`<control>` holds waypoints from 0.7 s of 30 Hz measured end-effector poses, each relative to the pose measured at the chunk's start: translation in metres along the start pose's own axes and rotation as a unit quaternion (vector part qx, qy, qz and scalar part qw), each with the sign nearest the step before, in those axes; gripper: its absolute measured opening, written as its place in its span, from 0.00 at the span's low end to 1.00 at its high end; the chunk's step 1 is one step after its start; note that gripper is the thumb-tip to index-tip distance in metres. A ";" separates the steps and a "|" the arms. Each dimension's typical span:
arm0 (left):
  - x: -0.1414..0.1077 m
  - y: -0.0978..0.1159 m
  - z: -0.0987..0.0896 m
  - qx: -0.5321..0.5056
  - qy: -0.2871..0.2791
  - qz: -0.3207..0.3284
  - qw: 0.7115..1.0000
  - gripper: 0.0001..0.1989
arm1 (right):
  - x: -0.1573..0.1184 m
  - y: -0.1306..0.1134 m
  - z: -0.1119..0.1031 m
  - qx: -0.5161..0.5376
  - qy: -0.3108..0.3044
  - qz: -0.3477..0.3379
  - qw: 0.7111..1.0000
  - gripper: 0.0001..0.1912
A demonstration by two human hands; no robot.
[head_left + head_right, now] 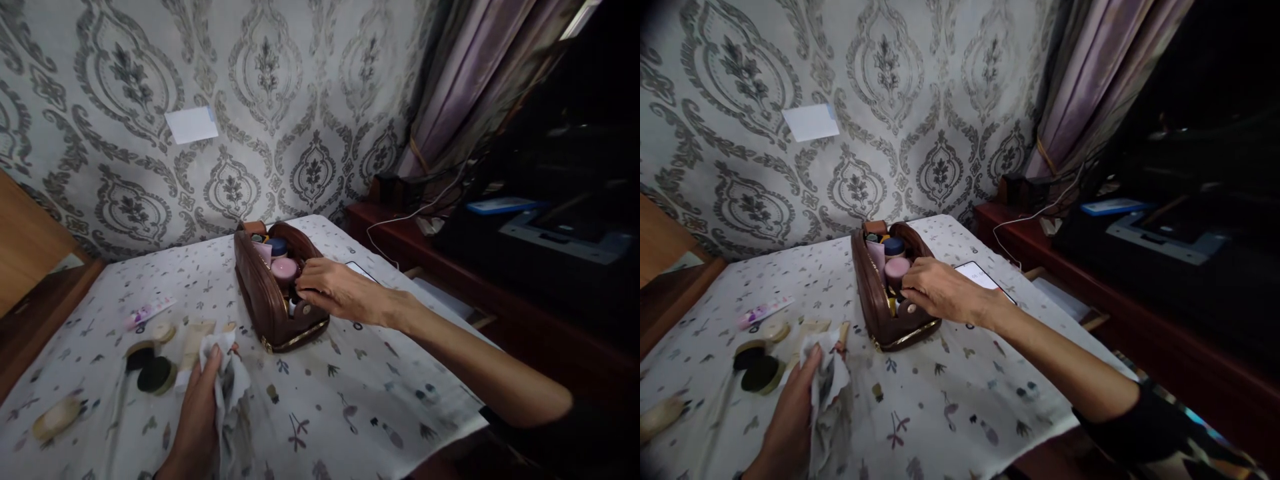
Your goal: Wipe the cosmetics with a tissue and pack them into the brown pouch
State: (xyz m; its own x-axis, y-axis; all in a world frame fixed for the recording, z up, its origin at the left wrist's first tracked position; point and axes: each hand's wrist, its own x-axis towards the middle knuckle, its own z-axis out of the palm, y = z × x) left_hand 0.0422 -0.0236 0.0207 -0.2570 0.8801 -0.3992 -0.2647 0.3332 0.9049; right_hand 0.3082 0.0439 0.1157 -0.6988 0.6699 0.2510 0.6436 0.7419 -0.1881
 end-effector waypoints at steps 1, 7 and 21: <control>0.000 0.001 0.001 0.002 0.003 0.001 1.000 0.23 | -0.001 0.000 0.000 0.000 0.002 0.002 1.000 0.16; 0.001 0.002 -0.001 0.009 -0.002 0.018 1.000 0.21 | 0.001 0.003 0.007 0.006 0.030 -0.009 0.999 0.16; 0.031 0.028 -0.036 0.036 0.027 0.224 0.974 0.18 | 0.002 -0.048 0.028 0.101 0.254 -0.018 0.962 0.10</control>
State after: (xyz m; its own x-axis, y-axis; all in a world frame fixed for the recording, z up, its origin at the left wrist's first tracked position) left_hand -0.0068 0.0010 0.0286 -0.3812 0.9239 0.0326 -0.0489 -0.0554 0.9973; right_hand 0.2671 0.0105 0.0989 -0.4435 0.5799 0.6834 0.5122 0.7897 -0.3377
